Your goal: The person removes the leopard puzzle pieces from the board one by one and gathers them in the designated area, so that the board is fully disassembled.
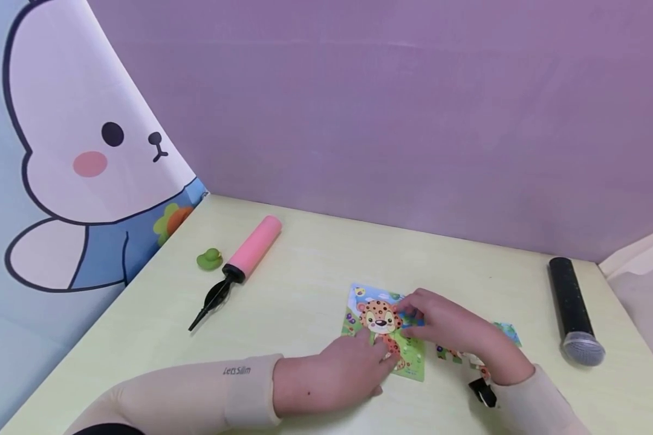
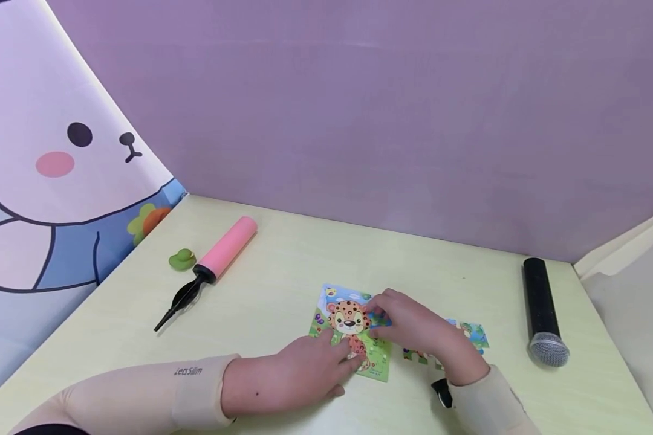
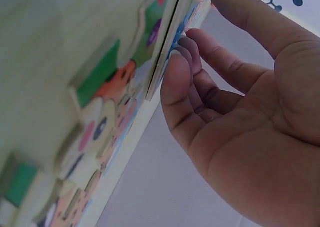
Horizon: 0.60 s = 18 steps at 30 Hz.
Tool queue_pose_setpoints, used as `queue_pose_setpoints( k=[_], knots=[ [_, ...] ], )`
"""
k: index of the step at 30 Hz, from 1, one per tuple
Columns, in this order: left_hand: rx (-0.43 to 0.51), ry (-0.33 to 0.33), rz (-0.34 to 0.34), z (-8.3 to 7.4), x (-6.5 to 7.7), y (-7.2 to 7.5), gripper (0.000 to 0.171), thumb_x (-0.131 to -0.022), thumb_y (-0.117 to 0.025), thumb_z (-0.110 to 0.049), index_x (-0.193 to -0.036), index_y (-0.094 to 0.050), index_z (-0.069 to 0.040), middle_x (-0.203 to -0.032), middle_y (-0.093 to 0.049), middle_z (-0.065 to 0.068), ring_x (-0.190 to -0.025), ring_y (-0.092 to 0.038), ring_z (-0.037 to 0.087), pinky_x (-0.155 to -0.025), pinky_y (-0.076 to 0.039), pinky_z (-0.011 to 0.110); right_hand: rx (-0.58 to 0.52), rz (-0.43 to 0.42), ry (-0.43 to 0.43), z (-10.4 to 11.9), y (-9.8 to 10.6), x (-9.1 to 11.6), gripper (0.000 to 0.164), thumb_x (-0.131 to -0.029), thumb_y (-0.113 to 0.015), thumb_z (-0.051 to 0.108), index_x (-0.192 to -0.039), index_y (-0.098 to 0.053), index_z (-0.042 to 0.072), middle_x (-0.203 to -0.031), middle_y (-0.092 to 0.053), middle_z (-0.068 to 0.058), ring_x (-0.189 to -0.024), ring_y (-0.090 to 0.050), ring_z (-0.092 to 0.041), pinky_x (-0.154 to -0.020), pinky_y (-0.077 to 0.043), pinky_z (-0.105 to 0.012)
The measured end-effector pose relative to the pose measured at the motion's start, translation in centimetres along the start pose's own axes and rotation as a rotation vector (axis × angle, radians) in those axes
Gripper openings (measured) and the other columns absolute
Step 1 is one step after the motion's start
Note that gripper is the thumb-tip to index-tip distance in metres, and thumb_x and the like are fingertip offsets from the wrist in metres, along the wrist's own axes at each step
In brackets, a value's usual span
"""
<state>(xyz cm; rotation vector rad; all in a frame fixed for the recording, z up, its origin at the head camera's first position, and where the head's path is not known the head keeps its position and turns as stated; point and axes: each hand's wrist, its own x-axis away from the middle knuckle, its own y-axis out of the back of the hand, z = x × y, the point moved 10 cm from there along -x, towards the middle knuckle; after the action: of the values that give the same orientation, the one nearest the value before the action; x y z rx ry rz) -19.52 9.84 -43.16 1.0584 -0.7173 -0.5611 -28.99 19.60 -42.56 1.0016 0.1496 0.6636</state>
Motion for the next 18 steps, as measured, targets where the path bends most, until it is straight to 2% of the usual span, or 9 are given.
queue_pose_setpoints(
  k=[11, 18],
  knots=[
    [0.007, -0.008, -0.013, 0.07, 0.05, 0.16, 0.064, -0.105, -0.054, -0.062, -0.162, -0.045, -0.035, -0.149, -0.059, -0.012, -0.13, -0.062, 0.02, -0.071, -0.063, 0.021, 0.035, 0.016, -0.057, -0.08, -0.17, -0.4, 0.039, -0.092, -0.085, 0.028, -0.127, -0.074, 0.014, -0.113, -0.065, 0.002, -0.103, -0.061, -0.013, -0.09, -0.06, -0.032],
    [-0.032, -0.013, -0.026, -0.03, 0.01, 0.12, 0.064, -0.105, -0.053, -0.064, -0.162, -0.045, -0.036, -0.151, -0.059, -0.011, -0.134, -0.062, 0.023, -0.072, -0.064, 0.021, 0.001, 0.016, -0.08, -0.17, -0.14, -0.45, 0.035, -0.09, -0.087, 0.028, -0.119, -0.073, 0.014, -0.11, -0.063, 0.001, -0.097, -0.058, -0.015, -0.084, -0.056, -0.027]
  ],
)
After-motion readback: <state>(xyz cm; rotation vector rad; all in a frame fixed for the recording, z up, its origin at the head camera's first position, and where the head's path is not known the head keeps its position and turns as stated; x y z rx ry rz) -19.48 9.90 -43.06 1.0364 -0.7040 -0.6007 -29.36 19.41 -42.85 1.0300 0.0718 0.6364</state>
